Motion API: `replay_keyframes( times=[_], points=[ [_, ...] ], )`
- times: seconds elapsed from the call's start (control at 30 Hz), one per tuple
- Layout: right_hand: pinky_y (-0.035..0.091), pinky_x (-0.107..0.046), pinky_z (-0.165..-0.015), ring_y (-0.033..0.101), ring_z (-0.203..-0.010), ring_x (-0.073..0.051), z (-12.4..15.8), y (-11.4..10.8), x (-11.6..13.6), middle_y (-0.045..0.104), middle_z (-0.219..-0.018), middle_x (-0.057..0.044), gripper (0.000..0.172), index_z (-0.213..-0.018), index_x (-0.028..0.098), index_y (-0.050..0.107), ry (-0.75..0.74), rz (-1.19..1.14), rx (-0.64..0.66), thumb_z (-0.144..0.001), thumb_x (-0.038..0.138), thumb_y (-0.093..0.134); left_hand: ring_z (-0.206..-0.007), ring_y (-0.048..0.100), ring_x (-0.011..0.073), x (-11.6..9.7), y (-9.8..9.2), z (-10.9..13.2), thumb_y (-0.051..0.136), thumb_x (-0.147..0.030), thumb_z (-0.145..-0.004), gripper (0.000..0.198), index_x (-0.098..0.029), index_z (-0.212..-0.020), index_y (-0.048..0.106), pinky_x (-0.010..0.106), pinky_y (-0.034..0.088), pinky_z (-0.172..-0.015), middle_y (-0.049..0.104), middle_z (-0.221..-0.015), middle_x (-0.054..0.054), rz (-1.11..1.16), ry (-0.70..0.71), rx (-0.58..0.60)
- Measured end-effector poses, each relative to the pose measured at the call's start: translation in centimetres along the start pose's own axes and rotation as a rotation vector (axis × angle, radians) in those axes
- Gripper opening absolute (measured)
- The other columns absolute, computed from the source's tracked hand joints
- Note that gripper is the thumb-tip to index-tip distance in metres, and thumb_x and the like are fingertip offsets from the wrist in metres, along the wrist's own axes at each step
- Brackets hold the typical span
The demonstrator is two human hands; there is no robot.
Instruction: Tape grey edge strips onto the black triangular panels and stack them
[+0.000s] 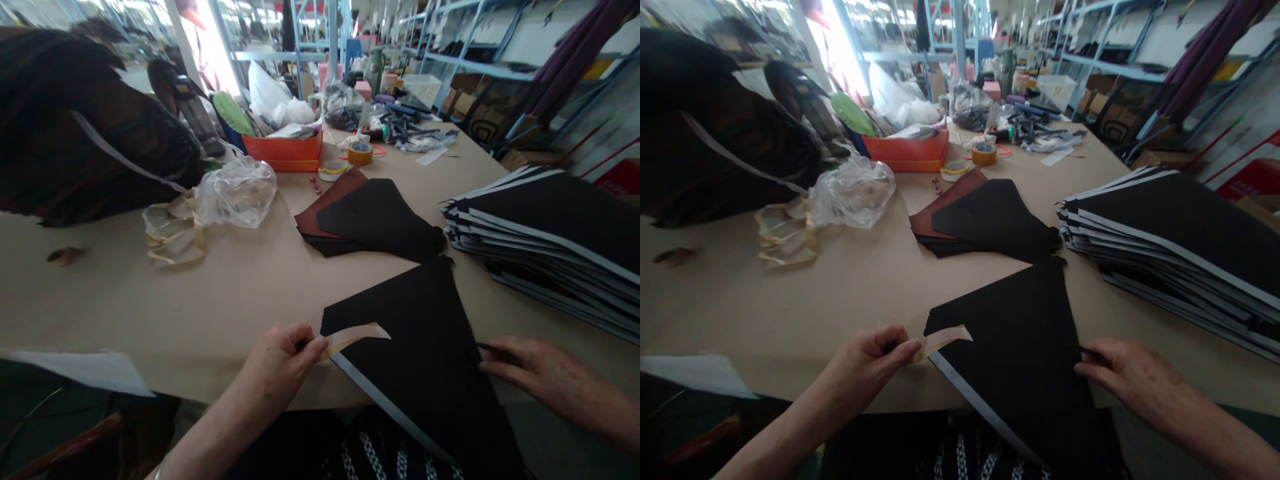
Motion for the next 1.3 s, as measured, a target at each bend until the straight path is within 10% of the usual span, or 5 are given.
replay_keyframes(
  times=[0.33,0.63,0.83,1.1,1.3],
  points=[
    [0.030,-0.020,-0.046,0.033,-0.050,-0.008,-2.1,2.1,13.8,0.036,-0.057,0.007,0.017,-0.085,0.021,0.060,-0.198,-0.393,0.083,-0.074,0.034,0.065,-0.047,0.033,0.0101,-0.7,0.6,0.4,0.048,-0.040,-0.081,0.036,-0.019,-0.051,0.045,0.026,0.023,-0.049,0.037,-0.047,-0.006,-0.118,0.025,-0.017],
    [0.034,-0.022,-0.055,0.044,-0.059,-0.008,-3.8,2.4,13.9,0.049,-0.065,0.004,0.013,-0.073,0.018,0.054,-0.311,-0.290,0.121,-0.085,0.020,0.049,-0.052,0.043,0.0117,-0.7,0.7,0.3,0.050,-0.042,-0.083,0.035,-0.018,-0.060,0.057,0.027,0.030,-0.052,0.050,-0.053,-0.003,-0.156,0.032,0.014],
    [0.031,-0.021,-0.052,0.036,-0.057,-0.008,-3.5,2.0,13.8,0.042,-0.064,0.005,0.017,-0.073,0.018,0.048,-0.383,-0.395,0.252,-0.089,0.023,0.047,-0.103,0.054,0.0249,-2.4,0.8,-0.2,0.064,-0.039,-0.080,0.020,-0.019,-0.076,0.068,0.038,0.044,-0.085,0.063,-0.111,0.007,-0.231,0.349,0.050],
    [0.028,-0.021,-0.049,0.033,-0.055,-0.007,-3.4,1.1,13.0,0.041,-0.062,0.005,0.014,-0.072,0.018,0.048,-0.473,-0.415,0.273,-0.086,0.020,0.047,-0.103,0.055,0.0196,-7.4,2.7,-1.1,0.068,-0.029,-0.079,0.012,-0.018,-0.077,0.065,0.039,0.033,-0.104,0.063,-0.102,0.004,-0.107,0.692,0.211],
    [0.030,-0.021,-0.054,0.038,-0.059,-0.008,-3.5,1.3,11.8,0.046,-0.065,0.005,0.010,-0.075,0.017,0.052,-0.488,-0.400,0.232,-0.085,0.020,0.051,-0.060,0.040,0.0086,-8.1,4.5,-2.5,0.055,-0.023,-0.082,0.026,-0.017,-0.059,0.046,0.021,0.034,-0.055,0.043,-0.064,-0.005,0.103,0.466,0.429]
  ],
)
Point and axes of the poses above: each hand's wrist, its own z-axis away from the middle knuckle, its own y-axis out of the palm, x = y × z, the point moved 2 cm from there along -z, towards the middle knuckle
